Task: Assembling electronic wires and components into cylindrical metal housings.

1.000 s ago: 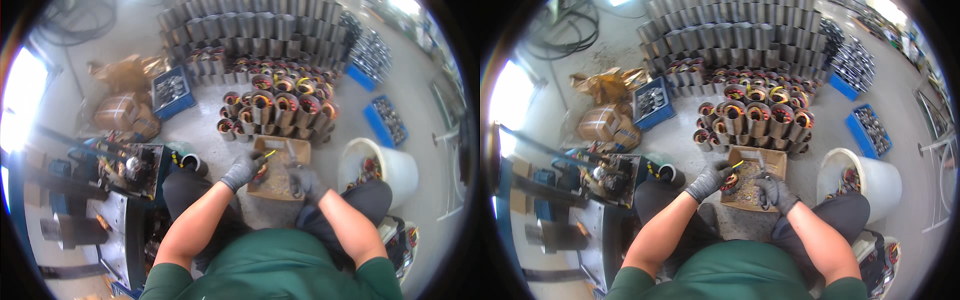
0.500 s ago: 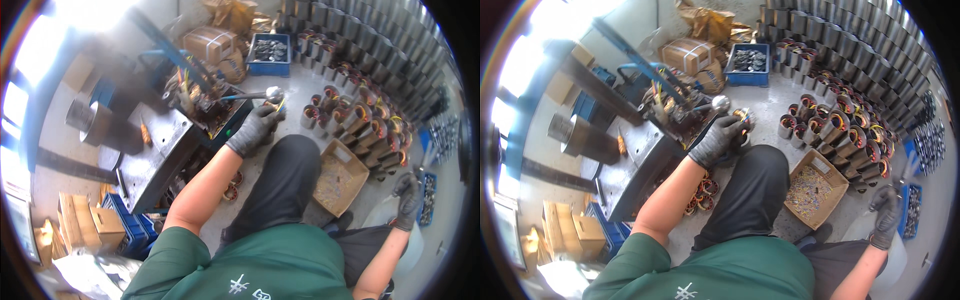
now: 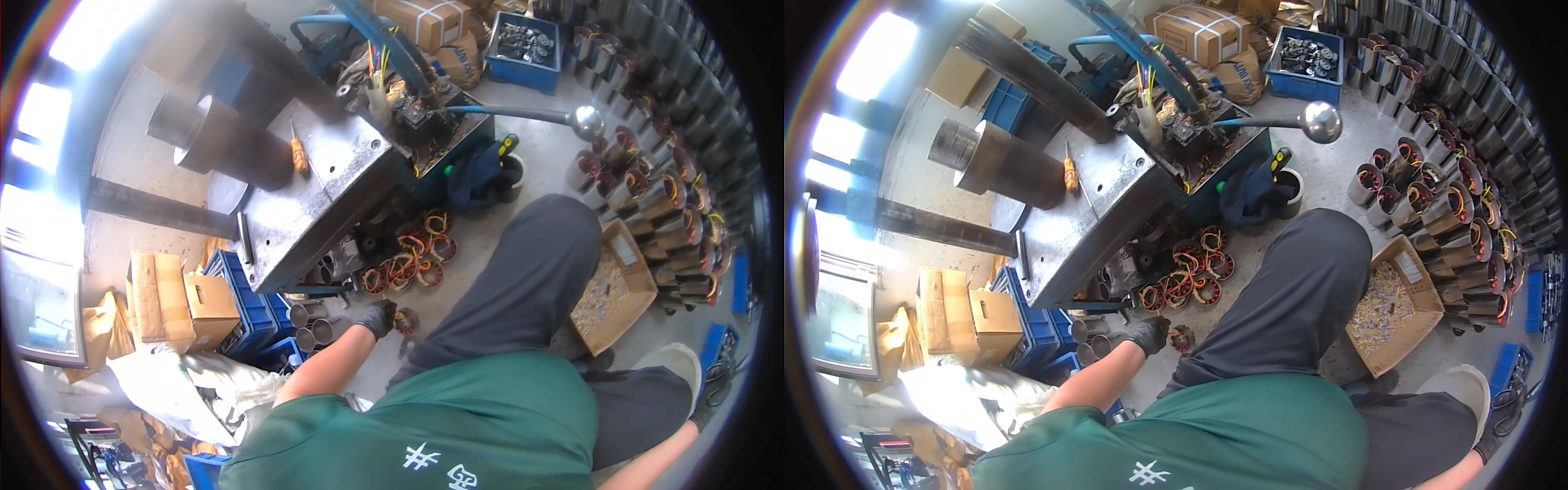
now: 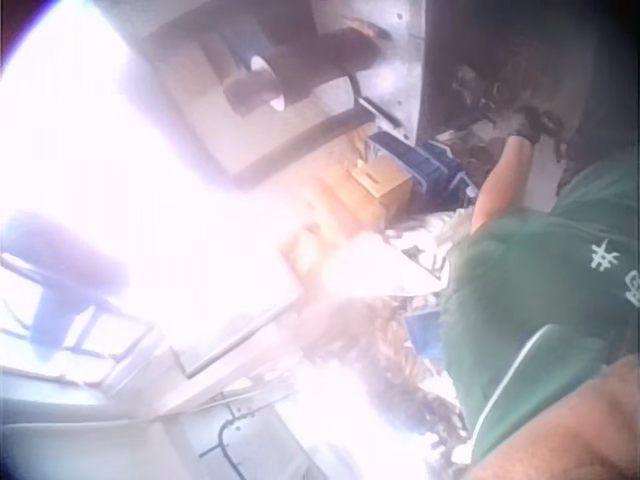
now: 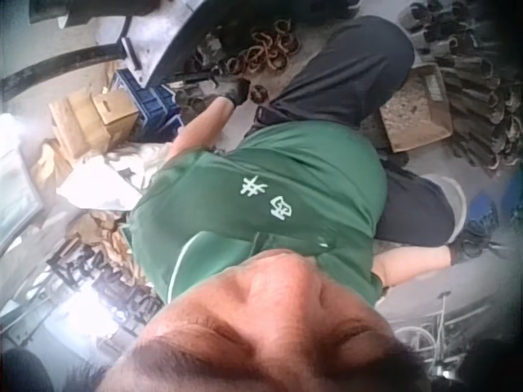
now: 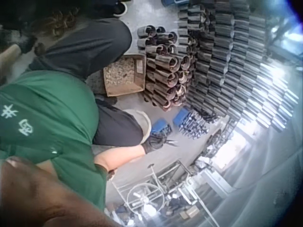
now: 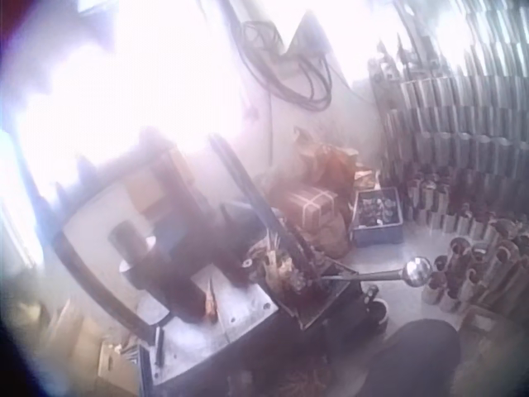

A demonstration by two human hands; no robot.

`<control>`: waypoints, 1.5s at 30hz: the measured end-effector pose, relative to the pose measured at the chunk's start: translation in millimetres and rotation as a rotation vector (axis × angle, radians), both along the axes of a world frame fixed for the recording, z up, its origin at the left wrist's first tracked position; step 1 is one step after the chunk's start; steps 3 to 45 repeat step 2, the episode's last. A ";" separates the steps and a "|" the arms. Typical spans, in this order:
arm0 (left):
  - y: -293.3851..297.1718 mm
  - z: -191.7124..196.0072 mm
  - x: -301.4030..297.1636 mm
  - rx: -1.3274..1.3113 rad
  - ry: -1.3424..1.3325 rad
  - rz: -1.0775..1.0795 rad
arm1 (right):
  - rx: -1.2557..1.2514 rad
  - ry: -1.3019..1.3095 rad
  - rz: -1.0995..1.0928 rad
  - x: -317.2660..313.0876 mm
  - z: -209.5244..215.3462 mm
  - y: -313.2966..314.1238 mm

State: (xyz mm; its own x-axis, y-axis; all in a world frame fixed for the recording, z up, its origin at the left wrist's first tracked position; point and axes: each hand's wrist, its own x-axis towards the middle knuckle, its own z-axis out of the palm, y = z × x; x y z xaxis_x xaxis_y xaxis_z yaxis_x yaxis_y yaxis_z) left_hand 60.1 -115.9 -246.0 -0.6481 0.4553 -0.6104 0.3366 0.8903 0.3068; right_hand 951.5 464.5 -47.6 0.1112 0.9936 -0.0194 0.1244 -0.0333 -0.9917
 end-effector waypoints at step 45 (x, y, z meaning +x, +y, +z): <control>-24.3 18.1 -9.0 -0.124 0.172 -0.285 | 0.003 -0.086 0.241 -74.6 -34.9 -6.2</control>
